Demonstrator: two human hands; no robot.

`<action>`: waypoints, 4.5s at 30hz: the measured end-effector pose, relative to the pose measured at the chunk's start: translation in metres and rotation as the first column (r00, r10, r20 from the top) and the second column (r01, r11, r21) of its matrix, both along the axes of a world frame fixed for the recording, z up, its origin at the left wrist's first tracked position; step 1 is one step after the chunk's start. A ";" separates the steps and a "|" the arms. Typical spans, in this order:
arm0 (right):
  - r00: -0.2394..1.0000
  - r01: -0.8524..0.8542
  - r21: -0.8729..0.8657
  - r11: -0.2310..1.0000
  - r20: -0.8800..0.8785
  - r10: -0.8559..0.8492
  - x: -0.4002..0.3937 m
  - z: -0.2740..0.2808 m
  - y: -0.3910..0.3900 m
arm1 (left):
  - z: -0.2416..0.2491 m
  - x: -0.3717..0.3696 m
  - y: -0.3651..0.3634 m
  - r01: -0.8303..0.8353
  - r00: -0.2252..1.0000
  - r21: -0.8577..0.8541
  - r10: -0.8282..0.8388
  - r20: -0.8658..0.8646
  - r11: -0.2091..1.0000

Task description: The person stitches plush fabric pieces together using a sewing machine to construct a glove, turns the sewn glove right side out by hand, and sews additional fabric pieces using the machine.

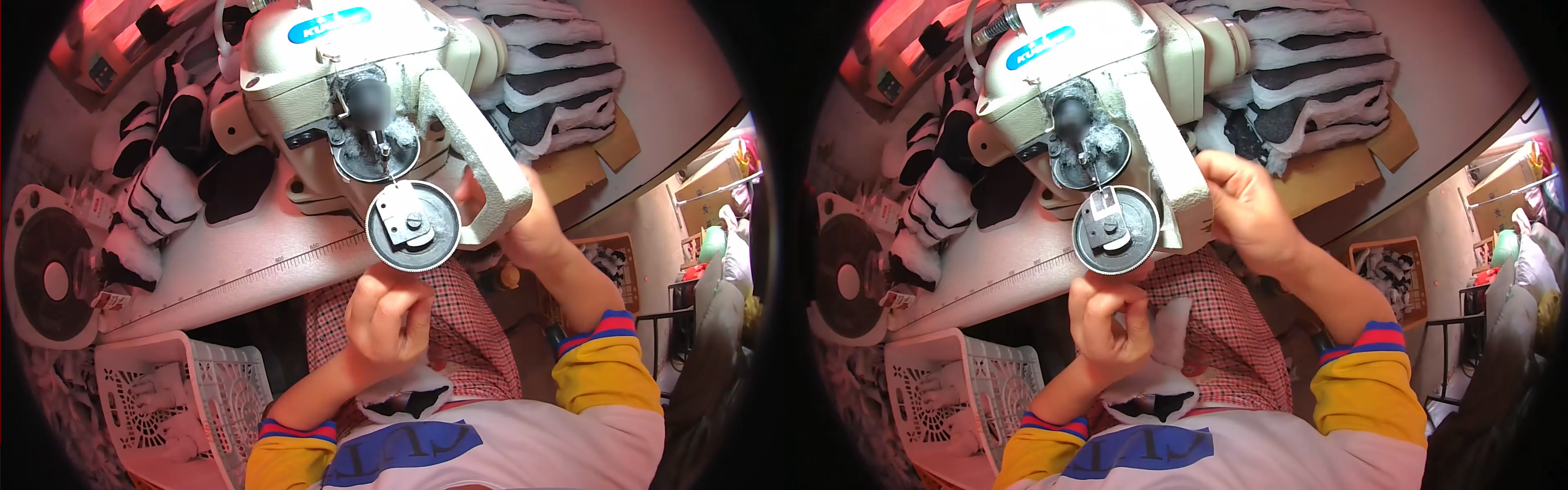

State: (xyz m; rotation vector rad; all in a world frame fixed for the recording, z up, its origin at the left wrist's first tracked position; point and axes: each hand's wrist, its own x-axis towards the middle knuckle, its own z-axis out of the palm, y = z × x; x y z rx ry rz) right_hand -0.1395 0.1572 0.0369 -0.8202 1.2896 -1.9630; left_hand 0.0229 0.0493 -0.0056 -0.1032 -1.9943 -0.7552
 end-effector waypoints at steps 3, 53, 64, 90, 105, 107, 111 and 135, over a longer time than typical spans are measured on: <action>0.916 0.207 -0.122 0.971 -0.325 -0.236 -0.007 0.009 0.016 | -0.006 -0.002 -0.001 0.057 0.996 -0.201 -0.069 -0.055 0.978; 0.666 0.638 0.697 0.326 -0.713 0.221 -0.052 -0.183 0.185 | -0.013 -0.066 0.035 -0.034 0.986 -0.270 -0.012 -0.165 0.962; 0.914 -0.165 0.097 0.981 0.388 0.116 0.033 -0.075 0.154 | -0.015 -0.066 0.044 -0.128 0.988 -0.191 0.109 -0.106 0.973; 0.976 0.052 0.132 0.990 0.202 -0.078 0.049 -0.066 0.120 | -0.022 -0.065 0.040 -0.121 0.984 -0.207 0.090 -0.152 0.971; 0.412 0.628 0.195 0.753 -0.905 -0.108 -0.015 -0.034 0.106 | -0.024 -0.054 0.022 -0.229 0.966 -0.404 0.155 -0.209 0.886; 0.253 0.619 -0.034 0.785 -0.937 -0.240 -0.038 -0.023 0.092 | -0.022 -0.052 0.020 -0.208 0.967 -0.415 0.124 -0.221 0.886; 0.448 0.533 -0.103 0.840 -0.808 -0.384 -0.076 0.015 0.034 | -0.027 -0.046 0.015 -0.181 0.979 -0.467 0.111 -0.173 0.866; 0.377 0.578 -0.187 0.794 -0.802 -0.464 -0.131 0.016 -0.013 | -0.011 -0.005 0.013 -0.301 0.941 -0.389 0.203 -0.272 0.871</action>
